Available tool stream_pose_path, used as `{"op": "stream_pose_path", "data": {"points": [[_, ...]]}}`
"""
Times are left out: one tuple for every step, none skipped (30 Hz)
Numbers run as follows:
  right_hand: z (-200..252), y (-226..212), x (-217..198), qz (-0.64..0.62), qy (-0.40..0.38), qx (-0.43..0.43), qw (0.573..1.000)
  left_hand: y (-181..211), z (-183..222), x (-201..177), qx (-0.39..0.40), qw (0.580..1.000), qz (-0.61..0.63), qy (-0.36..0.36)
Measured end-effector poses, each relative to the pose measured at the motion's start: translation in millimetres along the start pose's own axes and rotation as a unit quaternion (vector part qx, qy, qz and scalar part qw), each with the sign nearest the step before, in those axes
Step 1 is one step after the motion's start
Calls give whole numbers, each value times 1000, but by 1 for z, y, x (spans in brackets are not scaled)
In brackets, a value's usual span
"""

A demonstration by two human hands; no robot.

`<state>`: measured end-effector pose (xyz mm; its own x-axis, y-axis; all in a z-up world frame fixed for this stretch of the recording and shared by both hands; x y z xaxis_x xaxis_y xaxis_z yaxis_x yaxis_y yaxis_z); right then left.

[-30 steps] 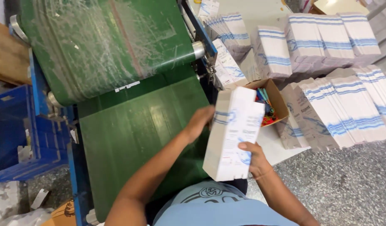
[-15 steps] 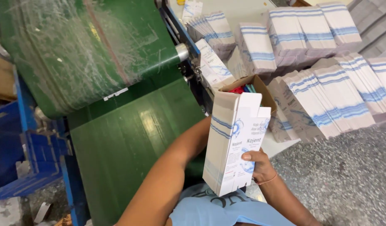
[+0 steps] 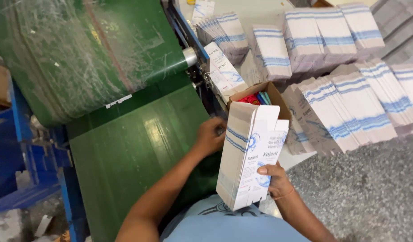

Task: The person repeatedly picks up stacks of small white boxes from a green conveyor belt, aligns them, and places them into a cardboard box. The person continues this process throughout the clip, handling multiple stacks of boxes.

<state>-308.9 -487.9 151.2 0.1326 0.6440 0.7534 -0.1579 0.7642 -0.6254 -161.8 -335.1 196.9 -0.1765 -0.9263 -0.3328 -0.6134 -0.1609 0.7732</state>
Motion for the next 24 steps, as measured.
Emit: {"op": "stream_pose_path", "data": {"points": [[-1,2,-3,4,18,19,1000,-17,22,-8,-131,990,40,-38],[-1,6,-6,7,36,38,999,-31,48,-17,-259,960,79,-75],[-9,9,0,5,35,42,998,-23,56,-28,-263,959,75,-74],[-16,15,11,5,12,61,998,-10,61,-38,-235,965,85,-80],[-22,21,20,7,-10,81,997,4,68,-47,-209,969,97,-86],[-26,26,27,6,-11,86,996,8,70,-55,-214,969,95,-83],[-30,34,34,12,-19,106,994,15,71,-66,-191,975,95,-63],[-33,41,43,18,-28,125,992,23,72,-77,-168,980,95,-44],[-37,44,45,21,-30,128,991,25,74,-84,-169,980,95,-40],[-40,48,50,9,-50,144,988,27,75,-90,-167,981,86,-46],[-41,53,55,-4,-70,162,984,30,77,-95,-166,982,78,-53],[-41,53,59,-2,-72,166,984,12,87,-90,-168,981,78,-49],[-41,54,69,-9,-103,167,981,-10,97,-86,-207,967,147,-31],[-40,55,78,-16,-133,168,977,-31,107,-81,-244,946,215,-13],[-40,55,82,-14,-135,168,976,-22,99,-83,-242,946,215,-11],[-40,55,87,-16,-142,167,976,-19,95,-81,-313,876,367,27],[-39,54,90,-17,-147,163,976,-14,91,-75,-372,775,508,61],[-40,55,93,-15,-147,160,976,-9,89,-80,-369,775,509,59],[-39,54,91,-5,-131,161,978,-4,88,-79,-371,774,510,63],[-38,53,88,5,-115,161,980,-1,87,-79,-372,772,511,67],[-37,51,78,12,-105,161,981,-3,80,-95,-374,765,520,65],[-35,51,71,8,-120,165,979,-13,76,-118,-386,833,389,75],[-37,53,67,2,-141,174,975,-21,72,-148,-392,883,243,89],[-33,48,67,6,-138,178,974,-41,72,-173,-394,880,247,92]]}}
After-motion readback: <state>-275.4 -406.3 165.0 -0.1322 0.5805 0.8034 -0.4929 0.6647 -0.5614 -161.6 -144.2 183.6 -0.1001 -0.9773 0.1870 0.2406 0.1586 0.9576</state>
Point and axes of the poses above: each hand's wrist, its own z-axis away from the middle knuckle, its own x-axis out of the palm, y = z × x, the point moved 7 cm from there along -z, towards the middle knuckle, and after that the axes turned 6 degrees about y, right-handed, at the moved point
